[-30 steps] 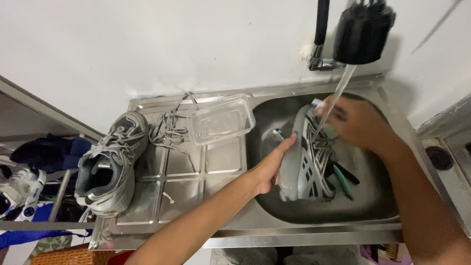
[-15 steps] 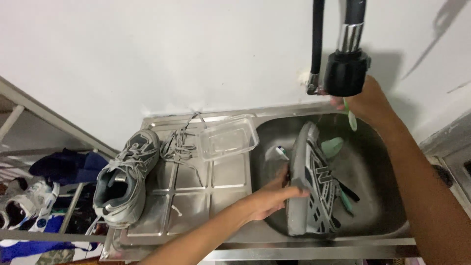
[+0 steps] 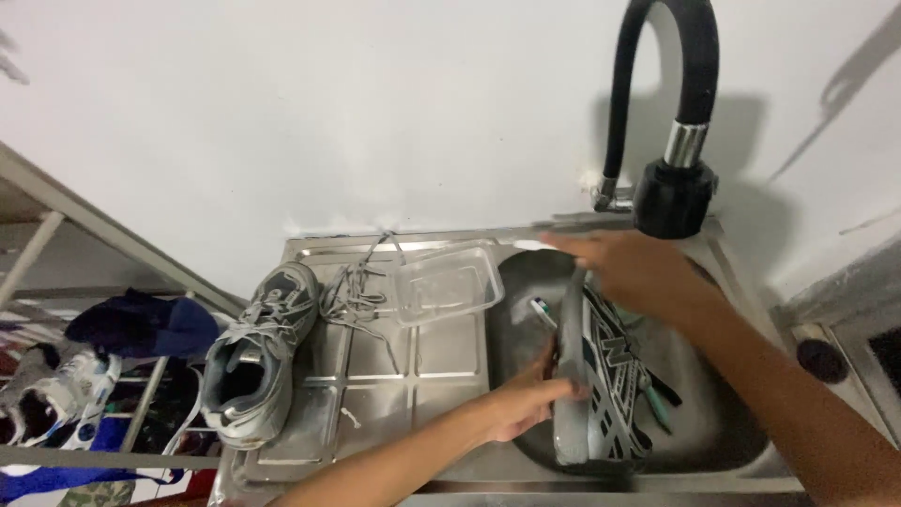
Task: The person scrubs a gray and black sneaker with a toothbrush and rinses it under running water in a sink. They rotate the shoe to clean different areas and rinse repeatedly, then inspect the cleaned shoe.
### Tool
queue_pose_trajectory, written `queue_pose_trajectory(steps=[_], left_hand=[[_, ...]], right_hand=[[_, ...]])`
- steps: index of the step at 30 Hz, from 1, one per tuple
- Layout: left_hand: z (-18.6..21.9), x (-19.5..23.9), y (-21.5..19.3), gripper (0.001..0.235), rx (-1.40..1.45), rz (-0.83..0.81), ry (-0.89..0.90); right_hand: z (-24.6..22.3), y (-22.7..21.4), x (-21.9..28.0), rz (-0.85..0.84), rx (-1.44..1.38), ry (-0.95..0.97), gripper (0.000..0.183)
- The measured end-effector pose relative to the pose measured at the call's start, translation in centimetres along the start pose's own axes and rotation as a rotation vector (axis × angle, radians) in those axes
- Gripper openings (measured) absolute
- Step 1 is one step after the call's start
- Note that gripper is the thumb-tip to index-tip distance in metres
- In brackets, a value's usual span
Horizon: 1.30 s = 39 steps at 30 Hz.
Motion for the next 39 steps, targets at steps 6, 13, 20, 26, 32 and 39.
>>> queue_pose_trajectory(steps=[6, 13, 20, 26, 32, 39], left_hand=[[1.6, 2.6, 1.1, 0.132, -0.073, 0.043, -0.021], [3.0, 5.1, 1.0, 0.127, -0.245, 0.135, 0.004], [3.2, 5.7, 0.7, 0.113, -0.196, 0.179, 0.117], [2.6, 4.5, 0.5, 0.114, -0.151, 0.202, 0.183], [2.7, 3.2, -0.4, 0.112, -0.096, 0.248, 0.246], [3.7, 3.1, 0.2, 0.113, -0.227, 0.282, 0.279]], right_hand=[[-3.5, 3.3, -6.7, -0.221, -0.076, -0.163, 0.010], [-4.4, 6.3, -8.8, -0.131, 0.179, -0.292, 0.055], [-2.3, 2.2, -3.7, 0.212, -0.129, -0.407, 0.025], [3.8, 1.6, 1.7, 0.448, -0.216, -0.363, 0.032], [7.6, 5.5, 3.0, 0.576, -0.222, -0.229, 0.020], [8.6, 4.5, 4.1, 0.625, -0.099, -0.162, 0.025]])
Point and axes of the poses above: each hand's wrist, its own x-axis away from the middle knuckle, its own y-axis out of the palm, z = x × y, the point moved 8 cm from there along -x, towards the middle knuckle, and after that the axes turned 7 degrees about -y, right-handed, at the moved point
